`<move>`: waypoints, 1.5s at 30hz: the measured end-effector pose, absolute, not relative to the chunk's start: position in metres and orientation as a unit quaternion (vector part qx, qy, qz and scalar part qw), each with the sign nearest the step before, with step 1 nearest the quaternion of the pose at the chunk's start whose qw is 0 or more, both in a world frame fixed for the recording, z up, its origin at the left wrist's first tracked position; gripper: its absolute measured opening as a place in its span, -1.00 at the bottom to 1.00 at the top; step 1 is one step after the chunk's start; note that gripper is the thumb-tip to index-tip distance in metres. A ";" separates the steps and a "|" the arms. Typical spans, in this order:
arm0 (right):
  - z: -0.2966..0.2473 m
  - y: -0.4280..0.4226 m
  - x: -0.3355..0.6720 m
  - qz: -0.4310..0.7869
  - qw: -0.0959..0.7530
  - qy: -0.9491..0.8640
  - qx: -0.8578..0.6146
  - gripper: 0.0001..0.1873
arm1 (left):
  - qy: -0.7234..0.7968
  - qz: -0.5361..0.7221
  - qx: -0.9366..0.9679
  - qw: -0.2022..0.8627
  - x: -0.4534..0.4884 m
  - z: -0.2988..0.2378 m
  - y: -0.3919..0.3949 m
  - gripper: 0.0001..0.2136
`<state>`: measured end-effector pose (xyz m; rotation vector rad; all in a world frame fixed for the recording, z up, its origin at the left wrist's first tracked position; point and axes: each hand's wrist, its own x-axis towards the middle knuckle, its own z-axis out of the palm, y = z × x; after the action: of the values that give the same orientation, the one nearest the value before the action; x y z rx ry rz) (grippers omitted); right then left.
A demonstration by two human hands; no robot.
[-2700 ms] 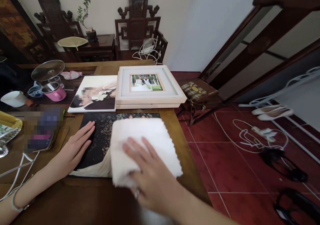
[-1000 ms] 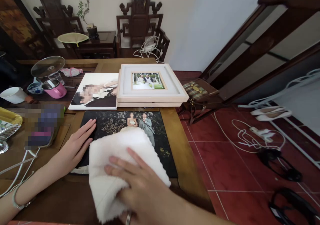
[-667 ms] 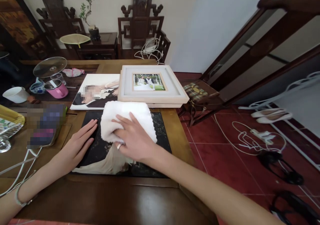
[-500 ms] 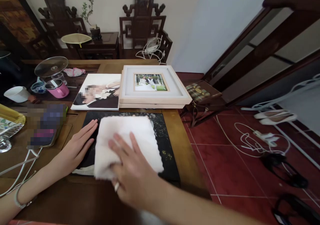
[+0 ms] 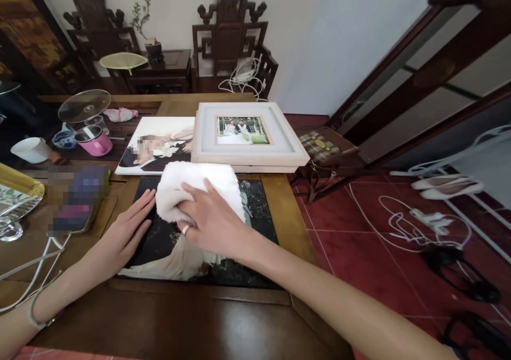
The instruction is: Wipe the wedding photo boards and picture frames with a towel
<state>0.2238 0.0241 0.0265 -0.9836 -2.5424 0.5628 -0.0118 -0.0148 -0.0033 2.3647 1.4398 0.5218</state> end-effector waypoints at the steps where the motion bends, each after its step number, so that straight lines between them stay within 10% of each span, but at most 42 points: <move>1: 0.025 0.027 0.221 0.194 0.176 -0.900 -0.348 -0.72 | 0.504 0.182 0.829 0.163 -0.012 -0.003 -0.015 -0.53; 12: 0.021 -0.078 0.235 0.207 0.209 -0.928 -0.227 -0.87 | 0.502 0.165 0.833 0.164 -0.013 -0.002 -0.015 -0.54; 24: 0.012 0.002 0.228 0.129 0.177 -0.905 -0.364 -0.70 | 0.510 0.240 0.797 0.216 -0.011 0.011 -0.015 -0.55; 33: 0.030 -0.050 0.212 0.189 0.120 -0.962 -0.156 -0.71 | 0.530 0.348 0.742 0.217 -0.013 0.016 -0.013 -0.55; 45: 0.034 -0.003 0.254 0.251 0.259 -0.846 -0.393 -0.74 | 0.492 0.236 0.819 0.176 -0.009 0.010 -0.012 -0.60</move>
<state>0.2544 -0.0032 0.0343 -1.0644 -2.2922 0.6789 -0.0095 -0.0117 0.0101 2.3192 1.3944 0.6684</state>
